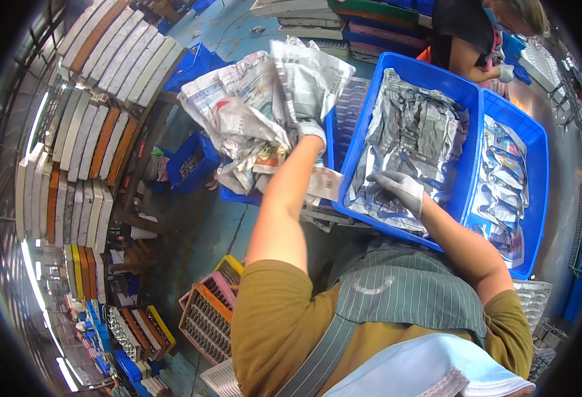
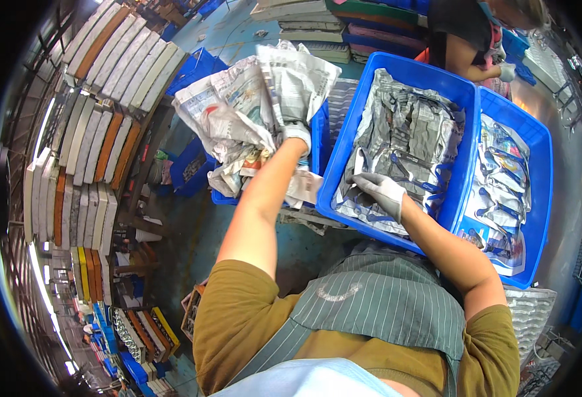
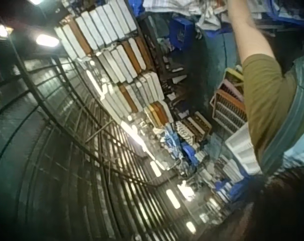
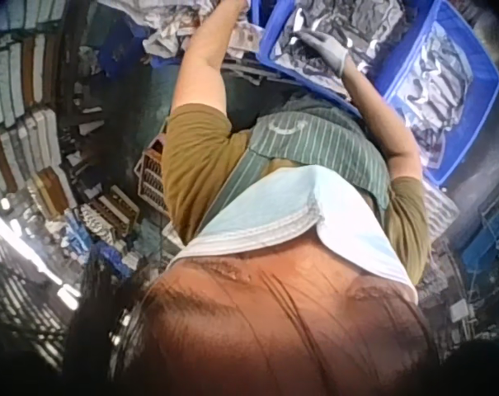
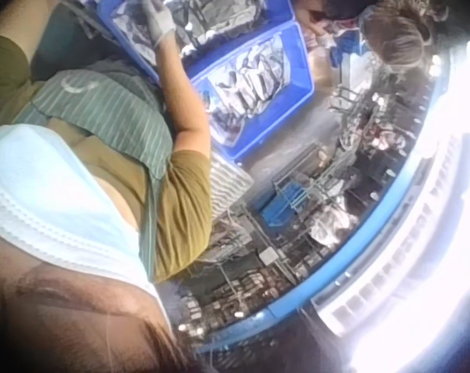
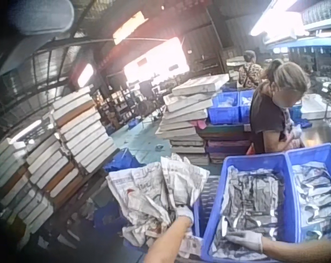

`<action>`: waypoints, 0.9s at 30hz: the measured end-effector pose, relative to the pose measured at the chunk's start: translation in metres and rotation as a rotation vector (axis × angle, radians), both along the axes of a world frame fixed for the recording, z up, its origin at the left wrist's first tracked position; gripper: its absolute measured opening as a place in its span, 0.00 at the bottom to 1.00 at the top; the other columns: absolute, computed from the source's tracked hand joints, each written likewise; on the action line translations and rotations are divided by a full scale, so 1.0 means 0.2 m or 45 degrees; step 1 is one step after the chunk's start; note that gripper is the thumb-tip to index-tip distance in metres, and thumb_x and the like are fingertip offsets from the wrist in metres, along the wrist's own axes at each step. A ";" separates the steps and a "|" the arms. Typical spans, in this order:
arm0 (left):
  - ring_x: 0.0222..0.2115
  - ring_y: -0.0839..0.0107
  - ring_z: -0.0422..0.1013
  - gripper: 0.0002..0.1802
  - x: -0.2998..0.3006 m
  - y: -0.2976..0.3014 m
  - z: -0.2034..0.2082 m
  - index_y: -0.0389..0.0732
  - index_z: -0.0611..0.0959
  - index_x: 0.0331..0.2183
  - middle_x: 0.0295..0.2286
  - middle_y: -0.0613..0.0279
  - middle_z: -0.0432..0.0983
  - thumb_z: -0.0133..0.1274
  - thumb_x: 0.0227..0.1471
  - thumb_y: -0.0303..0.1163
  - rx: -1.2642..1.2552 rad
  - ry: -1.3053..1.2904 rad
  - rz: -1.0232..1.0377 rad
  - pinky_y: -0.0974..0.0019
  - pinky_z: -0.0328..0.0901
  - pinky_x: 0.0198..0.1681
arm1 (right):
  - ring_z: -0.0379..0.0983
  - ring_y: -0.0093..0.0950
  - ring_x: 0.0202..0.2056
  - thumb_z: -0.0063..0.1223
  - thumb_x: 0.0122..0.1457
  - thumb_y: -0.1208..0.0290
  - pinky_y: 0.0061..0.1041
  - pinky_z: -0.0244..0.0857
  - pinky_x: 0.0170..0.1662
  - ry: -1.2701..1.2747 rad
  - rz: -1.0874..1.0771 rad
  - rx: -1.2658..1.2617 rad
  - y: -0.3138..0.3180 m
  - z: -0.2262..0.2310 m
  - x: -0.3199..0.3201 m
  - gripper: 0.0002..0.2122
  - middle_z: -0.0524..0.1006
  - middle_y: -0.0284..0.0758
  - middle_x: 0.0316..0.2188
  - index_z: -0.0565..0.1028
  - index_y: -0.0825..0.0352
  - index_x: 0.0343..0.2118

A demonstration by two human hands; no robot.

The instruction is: The person sorts metal parts and newspaper by hand, arranging them into blue crates on a work table.

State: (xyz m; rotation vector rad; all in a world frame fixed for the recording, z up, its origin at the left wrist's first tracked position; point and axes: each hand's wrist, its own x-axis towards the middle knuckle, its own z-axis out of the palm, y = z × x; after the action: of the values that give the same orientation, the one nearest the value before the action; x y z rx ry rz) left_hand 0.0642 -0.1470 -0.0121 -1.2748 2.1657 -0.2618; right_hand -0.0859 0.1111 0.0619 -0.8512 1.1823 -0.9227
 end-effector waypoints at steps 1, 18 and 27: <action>0.46 0.58 0.69 0.27 0.12 -0.07 -0.02 0.39 0.70 0.50 0.47 0.53 0.69 0.46 0.46 0.37 0.055 0.041 -0.040 0.52 0.62 0.48 | 0.69 0.16 0.28 0.41 0.61 0.57 0.16 0.63 0.33 0.064 0.039 -0.064 0.02 0.03 -0.01 0.19 0.76 0.31 0.33 0.71 0.66 0.46; 0.20 0.61 0.70 0.10 0.12 1.08 1.55 0.33 0.78 0.25 0.30 0.53 0.74 0.45 0.44 0.29 -1.443 1.674 -1.485 0.65 0.66 0.22 | 0.72 0.26 0.35 0.46 0.59 0.65 0.23 0.64 0.41 0.753 -0.808 -0.223 0.41 -0.16 -0.35 0.14 0.76 0.38 0.32 0.72 0.66 0.43; 0.56 0.68 0.52 0.23 0.10 1.28 1.71 0.32 0.66 0.52 0.54 0.54 0.58 0.36 0.58 0.35 -1.884 3.029 -1.462 0.64 0.45 0.60 | 0.71 0.40 0.35 0.47 0.56 0.67 0.33 0.65 0.39 1.262 -0.599 -0.394 0.59 -0.25 -0.31 0.11 0.75 0.43 0.31 0.73 0.65 0.40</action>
State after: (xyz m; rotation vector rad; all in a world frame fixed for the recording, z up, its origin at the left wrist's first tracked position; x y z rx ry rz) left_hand 0.0842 0.1098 0.3295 -0.1175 -0.8662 0.2934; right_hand -0.1487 0.2294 0.0129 -1.3888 2.1950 -1.1074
